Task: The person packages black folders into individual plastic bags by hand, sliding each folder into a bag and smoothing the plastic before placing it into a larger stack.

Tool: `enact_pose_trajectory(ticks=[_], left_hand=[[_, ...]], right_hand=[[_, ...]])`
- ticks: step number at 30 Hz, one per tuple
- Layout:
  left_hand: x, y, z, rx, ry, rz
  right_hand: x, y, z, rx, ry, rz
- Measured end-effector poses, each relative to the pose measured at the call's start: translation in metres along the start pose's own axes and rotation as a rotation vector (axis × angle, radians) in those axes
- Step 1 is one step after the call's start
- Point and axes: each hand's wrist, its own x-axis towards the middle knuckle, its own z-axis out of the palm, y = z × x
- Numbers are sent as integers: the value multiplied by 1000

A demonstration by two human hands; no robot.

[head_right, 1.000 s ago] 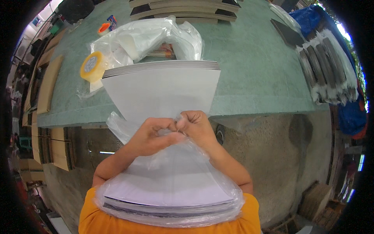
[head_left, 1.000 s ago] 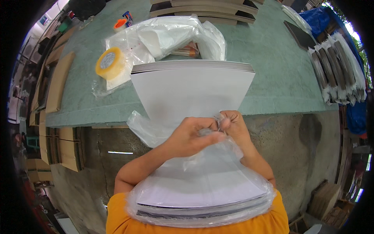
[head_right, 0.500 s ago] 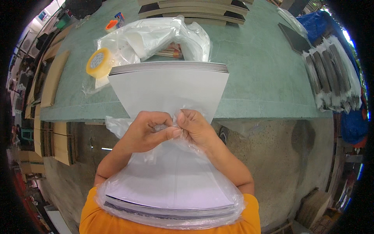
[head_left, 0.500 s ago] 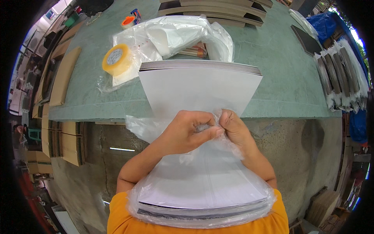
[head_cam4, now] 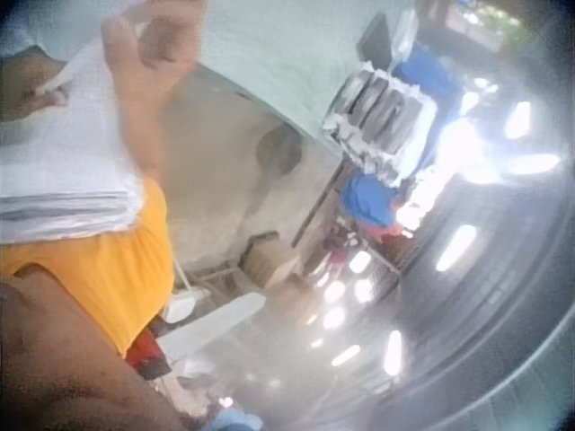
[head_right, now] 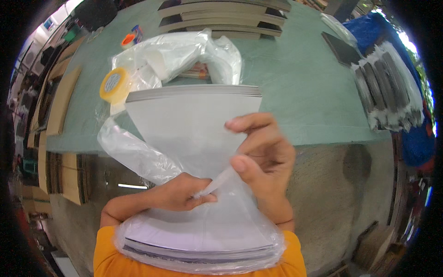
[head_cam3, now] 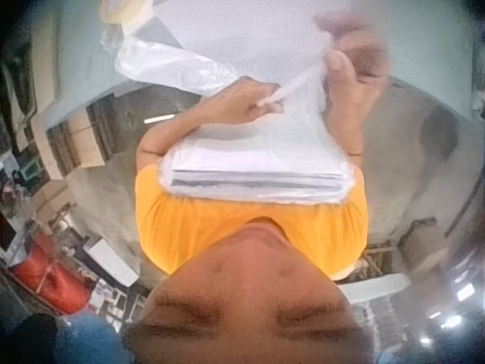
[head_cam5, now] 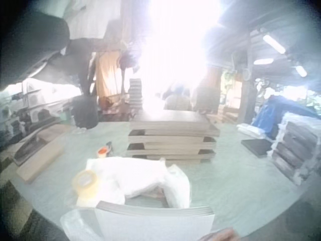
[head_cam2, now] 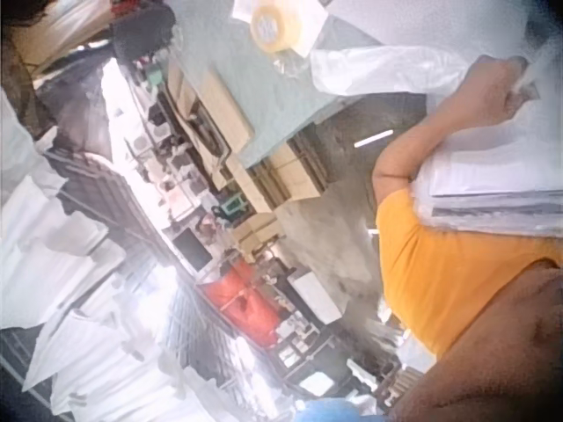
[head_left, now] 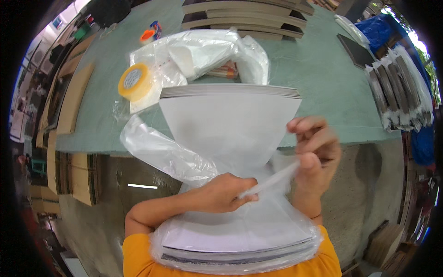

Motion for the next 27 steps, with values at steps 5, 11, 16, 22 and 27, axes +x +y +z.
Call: enact_pose_trajectory(ticks=[5, 11, 16, 22, 27], left_hand=[[-13, 8, -30, -491, 445, 185], [-9, 23, -45, -1054, 568, 16], [-32, 3, -63, -597, 43, -56], [-46, -5, -73, -278, -206, 321], [-44, -56, -23, 972, -208, -416]], right_hand=[[-16, 40, -13, 21, -282, 397], [-57, 114, -55, 751, -408, 1135], [-1, 18, -37, 476, -787, 1153], [-29, 21, -53, -1124, -1221, 122], [-20, 4, -67, -1294, -1189, 331]])
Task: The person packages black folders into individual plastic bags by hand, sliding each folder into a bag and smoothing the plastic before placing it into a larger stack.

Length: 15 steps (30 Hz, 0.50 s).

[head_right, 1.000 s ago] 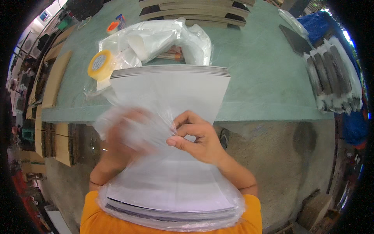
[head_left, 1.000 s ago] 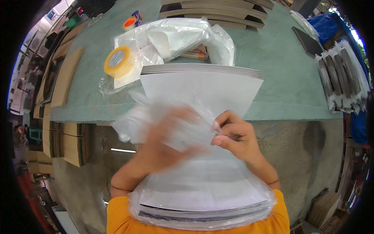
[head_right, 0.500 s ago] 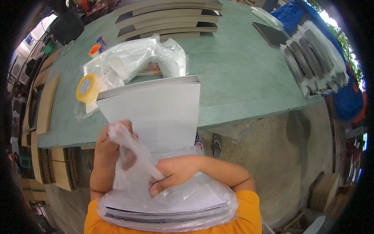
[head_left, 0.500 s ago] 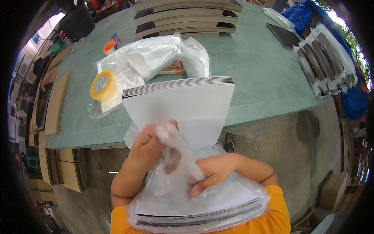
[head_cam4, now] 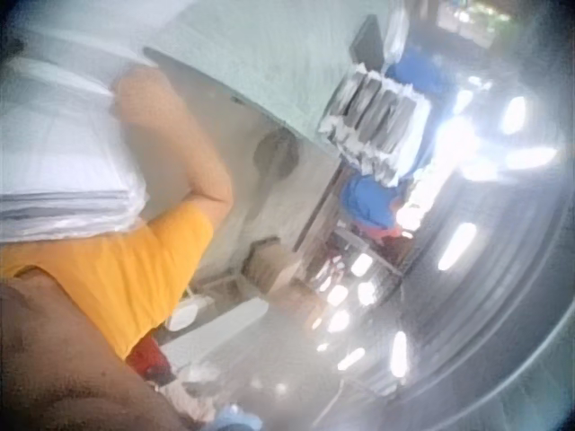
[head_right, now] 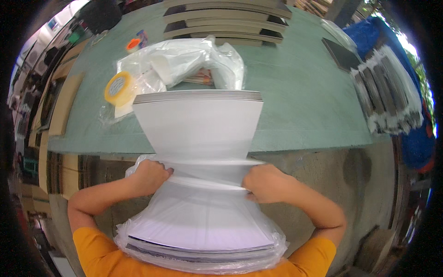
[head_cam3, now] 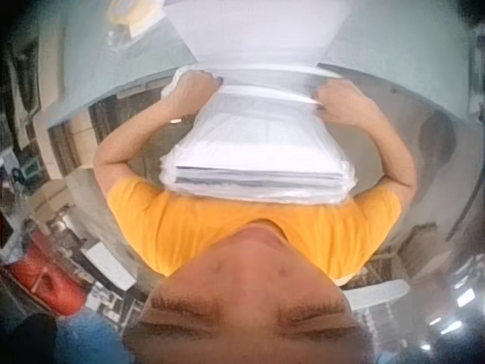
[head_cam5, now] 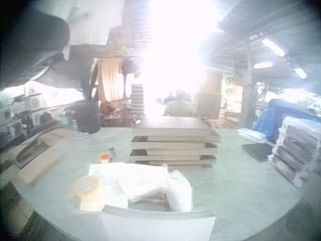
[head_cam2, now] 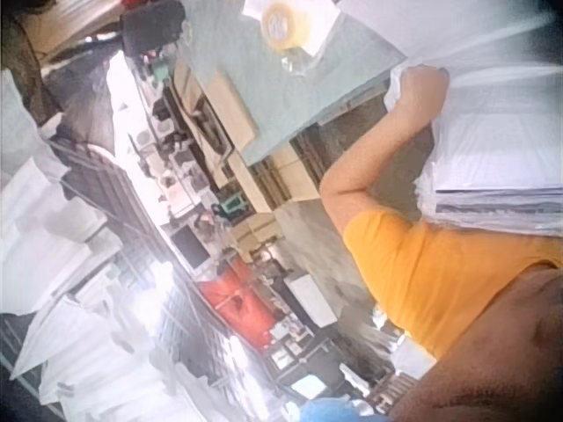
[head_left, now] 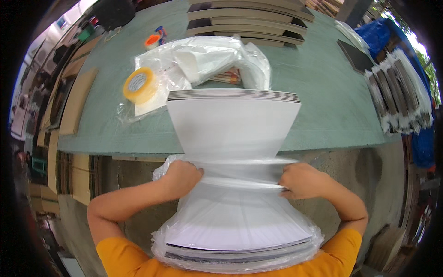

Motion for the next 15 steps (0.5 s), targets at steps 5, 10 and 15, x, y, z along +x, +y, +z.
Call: enact_pose_trajectory(ticks=[5, 10, 15], left_hand=[[-28, -1, -22, -662, 472, 427], [-25, -55, -37, -644, 1431, -625], [-21, -44, -42, -256, 1102, -546]], right_hand=[[-5, 42, -34, 336, 1188, 552], [16, 15, -1, 28, 1116, 298], [31, 17, -8, -53, 1107, 317]])
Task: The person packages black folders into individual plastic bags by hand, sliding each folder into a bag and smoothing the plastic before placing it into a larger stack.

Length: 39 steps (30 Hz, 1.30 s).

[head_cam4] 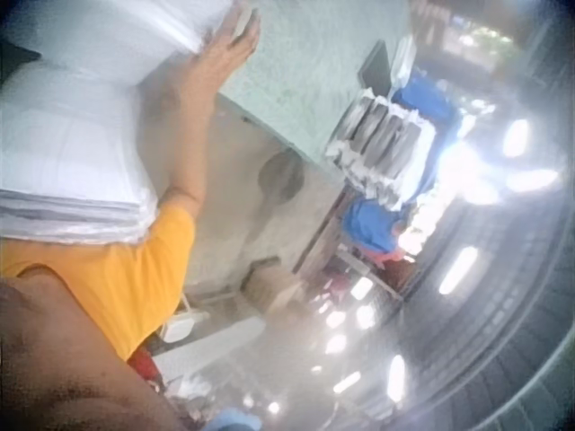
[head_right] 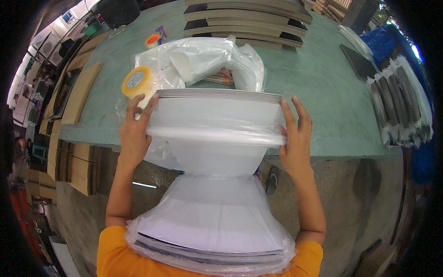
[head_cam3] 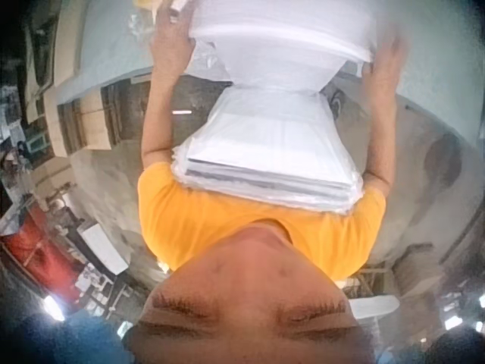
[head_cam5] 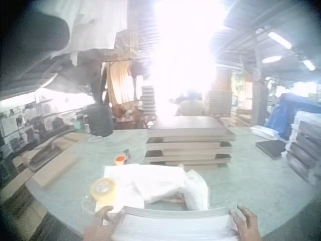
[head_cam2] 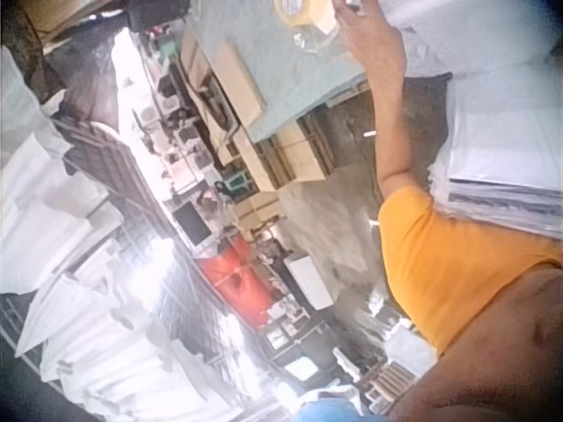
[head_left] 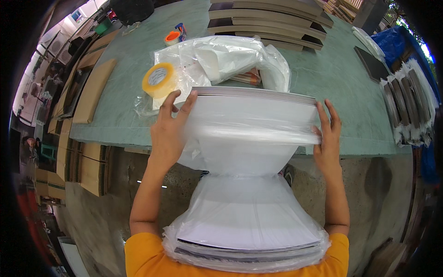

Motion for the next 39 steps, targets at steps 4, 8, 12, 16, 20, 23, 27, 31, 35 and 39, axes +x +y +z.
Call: enact_pose_trajectory(ticks=[4, 8, 12, 16, 20, 23, 27, 31, 35, 39], left_hand=[[-15, -2, -8, -214, 88, 101], [-22, -48, -20, -1018, -181, 140], [-68, -69, 19, -1729, -845, -352], [-160, -87, 133, -1575, -842, -695], [-200, -99, 197, -1218, -703, -847], [-149, -89, 138, -308, -766, -257], [-53, -35, -2, -1098, -516, -432], [-25, 0, -17, -1651, -1403, 735], [-104, 23, 71, -1171, -1353, 158], [-132, -1, 167, -742, -1035, -71]], right_hand=[[-20, 10, -17, 35, 118, -103], [-30, 21, -40, 1293, -249, 360], [-68, 40, 1, 1792, -729, 806], [-184, 83, 114, 1295, -784, 1273], [-284, 115, 174, 762, -613, 876], [-152, 81, 101, 414, -980, 390], [-75, 43, -6, 1418, -554, 575], [-49, -1, 8, 1670, -1273, -402], [-127, -11, 72, 1231, -1397, 21], [-147, 13, 113, 647, -1414, 148]])
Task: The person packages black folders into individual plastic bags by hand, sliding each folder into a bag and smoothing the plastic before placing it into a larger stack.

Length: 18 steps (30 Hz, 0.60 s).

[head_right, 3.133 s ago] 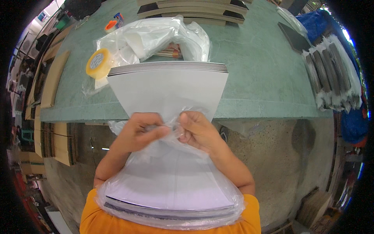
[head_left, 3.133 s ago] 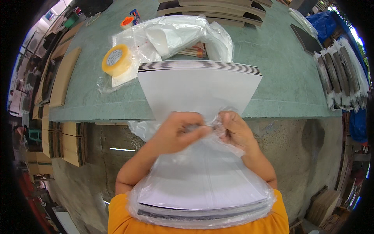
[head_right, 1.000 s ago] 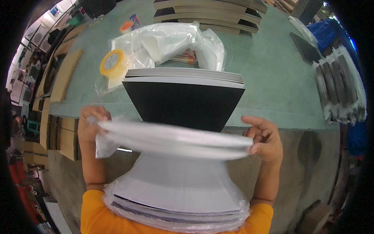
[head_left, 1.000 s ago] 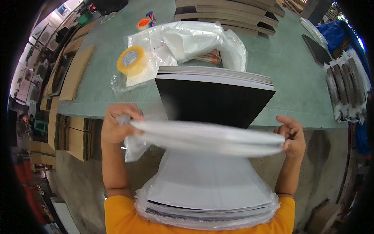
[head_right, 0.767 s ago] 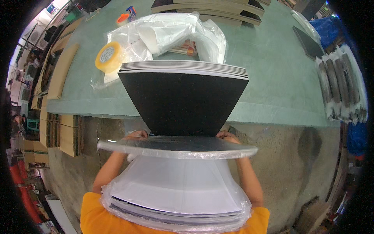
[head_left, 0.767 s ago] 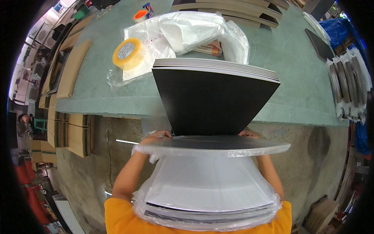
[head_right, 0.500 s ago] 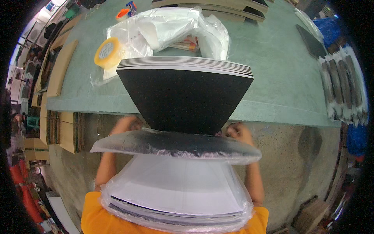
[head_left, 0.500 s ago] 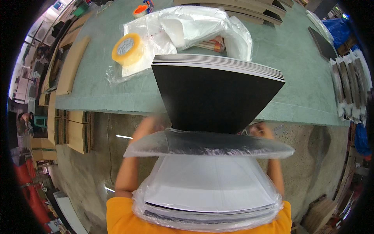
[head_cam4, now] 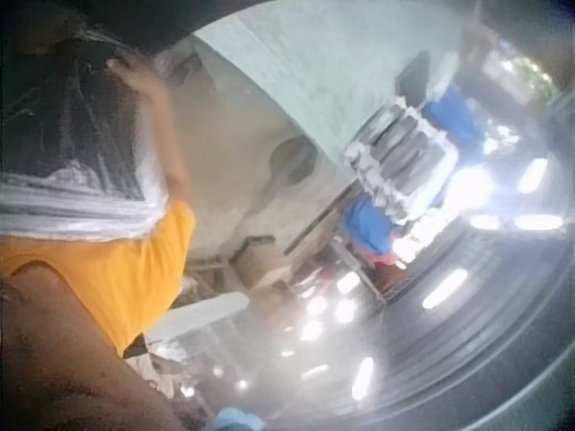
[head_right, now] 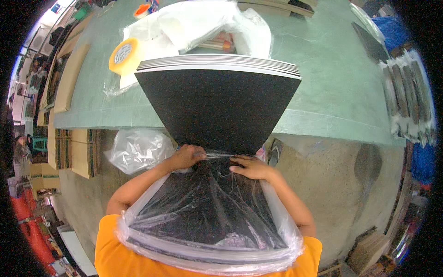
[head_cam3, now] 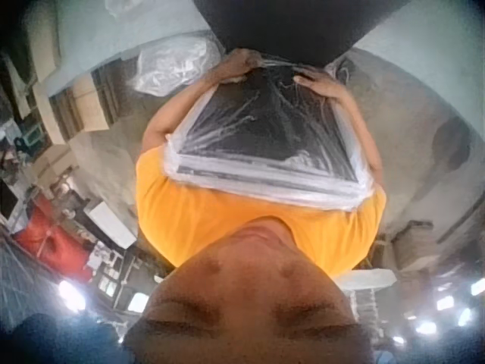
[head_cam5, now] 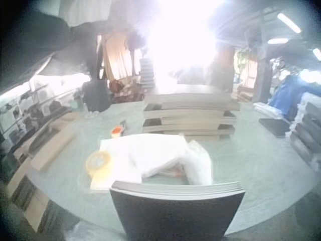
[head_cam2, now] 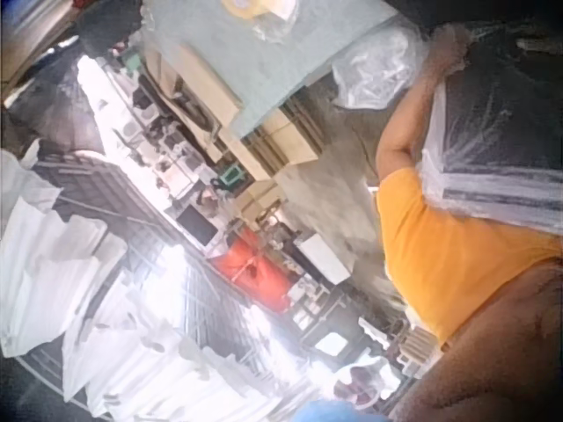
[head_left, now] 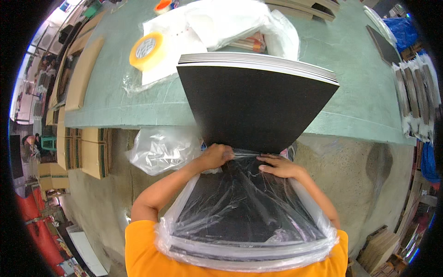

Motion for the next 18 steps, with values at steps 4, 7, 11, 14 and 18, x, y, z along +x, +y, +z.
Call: enact_pose_trajectory(ticks=[4, 7, 11, 14, 18], left_hand=[[9, 137, -44, -146, 138, 504], [-9, 194, -83, -295, 187, 980], [-18, 179, -91, -768, 197, 391], [-13, 160, -94, -802, 525, 370], [-13, 139, -86, -572, 558, 319]], right_hand=[[-1, -103, -61, 262, -321, -133], [-25, -119, -72, 277, 476, -593], [-47, -133, -80, 411, 593, -543], [-44, -100, -58, 298, 408, -209], [-44, -66, -56, 293, 199, -321]])
